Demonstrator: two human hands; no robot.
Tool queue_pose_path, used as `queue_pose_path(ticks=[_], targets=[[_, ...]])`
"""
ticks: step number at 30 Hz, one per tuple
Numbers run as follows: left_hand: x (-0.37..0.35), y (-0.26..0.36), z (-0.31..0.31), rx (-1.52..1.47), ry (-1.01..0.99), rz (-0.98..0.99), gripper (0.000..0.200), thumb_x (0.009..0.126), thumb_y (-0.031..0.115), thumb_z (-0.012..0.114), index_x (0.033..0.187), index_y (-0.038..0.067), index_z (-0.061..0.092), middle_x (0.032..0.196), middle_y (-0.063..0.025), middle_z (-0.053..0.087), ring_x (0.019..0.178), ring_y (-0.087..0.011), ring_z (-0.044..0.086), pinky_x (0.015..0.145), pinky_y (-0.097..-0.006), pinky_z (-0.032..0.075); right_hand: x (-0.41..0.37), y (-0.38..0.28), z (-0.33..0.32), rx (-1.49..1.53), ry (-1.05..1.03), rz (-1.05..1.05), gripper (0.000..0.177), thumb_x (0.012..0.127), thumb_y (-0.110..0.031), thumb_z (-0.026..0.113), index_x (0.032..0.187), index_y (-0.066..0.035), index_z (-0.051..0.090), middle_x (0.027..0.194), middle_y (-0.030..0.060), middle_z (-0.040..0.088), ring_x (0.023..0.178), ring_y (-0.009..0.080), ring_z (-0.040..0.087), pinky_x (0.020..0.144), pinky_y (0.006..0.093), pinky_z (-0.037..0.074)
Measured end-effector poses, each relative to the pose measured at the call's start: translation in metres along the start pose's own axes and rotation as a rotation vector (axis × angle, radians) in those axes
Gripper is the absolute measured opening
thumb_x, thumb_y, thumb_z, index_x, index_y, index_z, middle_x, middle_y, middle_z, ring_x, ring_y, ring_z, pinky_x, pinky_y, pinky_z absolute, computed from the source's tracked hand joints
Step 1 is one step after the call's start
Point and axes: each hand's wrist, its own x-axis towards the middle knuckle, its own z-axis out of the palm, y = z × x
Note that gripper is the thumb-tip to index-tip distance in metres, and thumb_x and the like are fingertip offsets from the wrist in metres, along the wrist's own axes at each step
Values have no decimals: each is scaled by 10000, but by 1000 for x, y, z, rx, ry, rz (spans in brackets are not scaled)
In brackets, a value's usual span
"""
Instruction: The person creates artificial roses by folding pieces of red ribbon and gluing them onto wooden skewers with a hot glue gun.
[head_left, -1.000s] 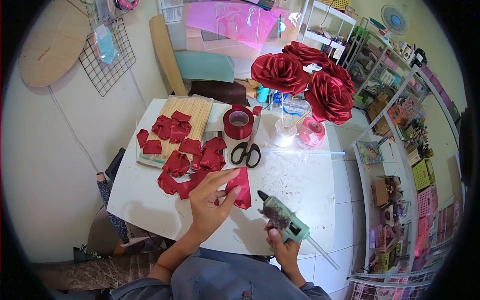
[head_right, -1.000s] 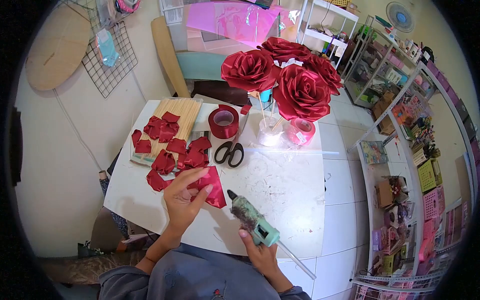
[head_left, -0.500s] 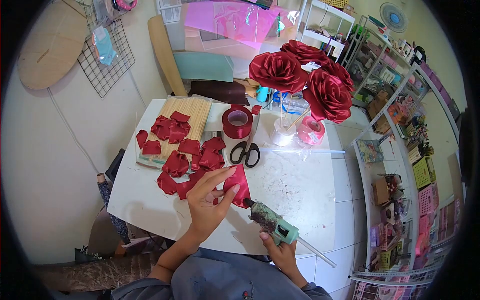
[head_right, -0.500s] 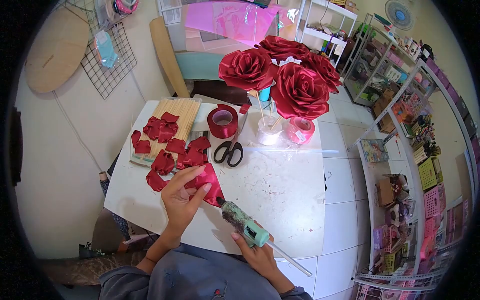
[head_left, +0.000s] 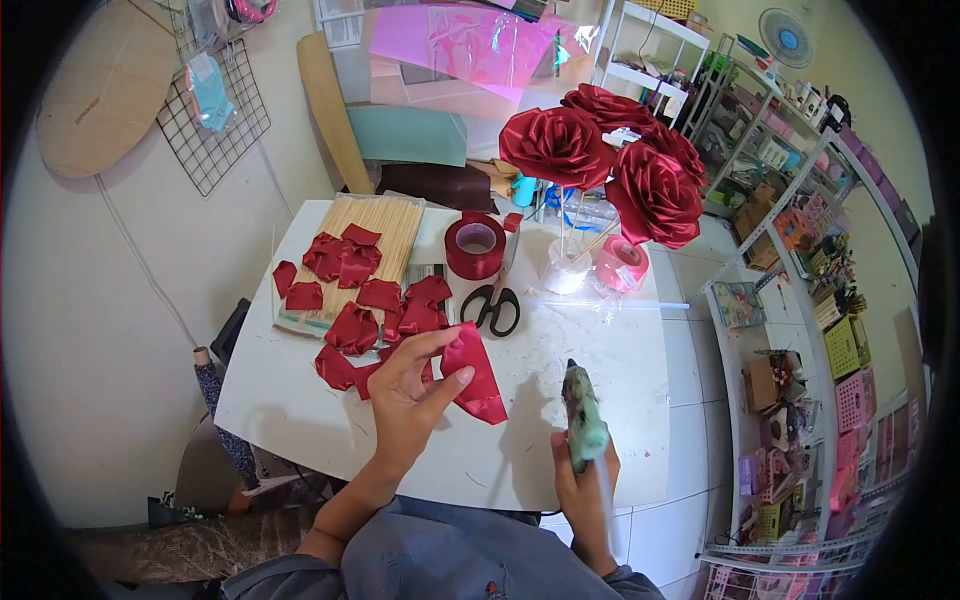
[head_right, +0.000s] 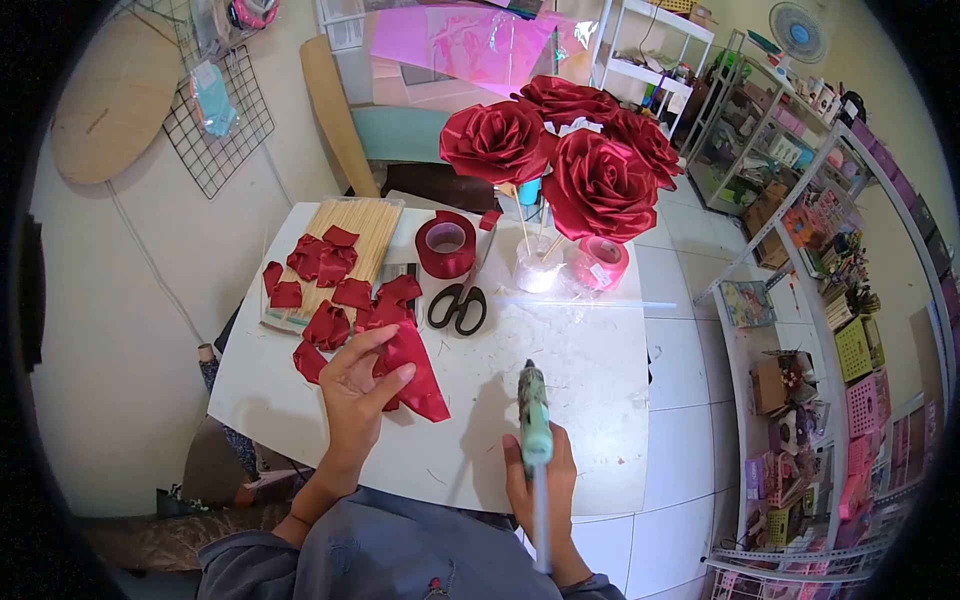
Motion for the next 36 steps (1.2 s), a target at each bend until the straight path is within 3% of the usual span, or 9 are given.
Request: queue_pose_path(ticks=[4,10,15,19,22,26,30,34,36], targets=[[2,4,0,-140,55,-103,470,681,-110,600,1121,-49,447,1057,-110,490,989,-165,483,847,-272,417,10,-2,0,-285,-136,-85,388,739,-108,590,1036,67,413,876,231,458,750,374,503,611,399,427],[1,1,-5,-246,20,-199,488,668,-98,619,1123,-46,450,1059,-106,490,1008,-157,467,898,-277,354,12,-6,5,-346,-204,-40,477,688,-123,638,1076,35,410,915,206,449,778,363,520,649,401,445],[0,4,-3,-136,-31,-153,479,675,-111,605,1122,-49,448,1050,-110,496,972,-134,483,817,-262,446,21,-23,-22,-438,-295,-140,514,659,-191,693,1073,0,455,954,156,463,723,260,554,603,335,464],[-3,4,5,-46,-149,-123,437,686,-113,592,1100,-41,469,1038,-104,515,926,-112,504,722,-244,517,59,-49,-43,-102,-386,-343,315,691,-91,659,979,-15,557,891,118,551,726,184,550,597,262,439],[-7,-6,4,-1,-228,-164,418,689,-105,595,1085,-28,488,1027,-85,529,919,-116,510,730,-252,516,84,-50,-36,82,-517,-367,305,699,-60,640,991,-17,560,879,107,570,759,165,553,639,251,433],[-8,-3,9,45,-287,-241,388,701,-75,600,1071,-17,500,1007,-80,541,922,-118,511,721,-260,519,102,-36,-15,264,-567,-300,261,737,-52,601,992,-23,554,792,90,605,692,144,563,638,256,444],[-9,-4,10,40,-313,-250,355,714,-51,601,1054,-20,505,992,-98,552,908,-129,535,715,-269,520,104,-31,-8,314,-638,-138,123,756,1,588,877,8,607,816,75,609,742,109,554,689,241,438],[-10,-2,12,41,-299,-266,322,734,-27,594,1044,-24,509,955,-101,568,883,-133,554,695,-267,521,104,-26,-6,392,-641,-116,99,756,7,588,851,17,612,809,81,609,742,115,556,690,244,440],[-10,0,13,50,-261,-276,280,755,-4,584,1028,-22,526,902,-103,587,839,-132,573,672,-257,517,103,-23,-4,425,-613,-182,111,762,-8,573,862,20,610,761,58,610,665,77,539,619,213,436]])
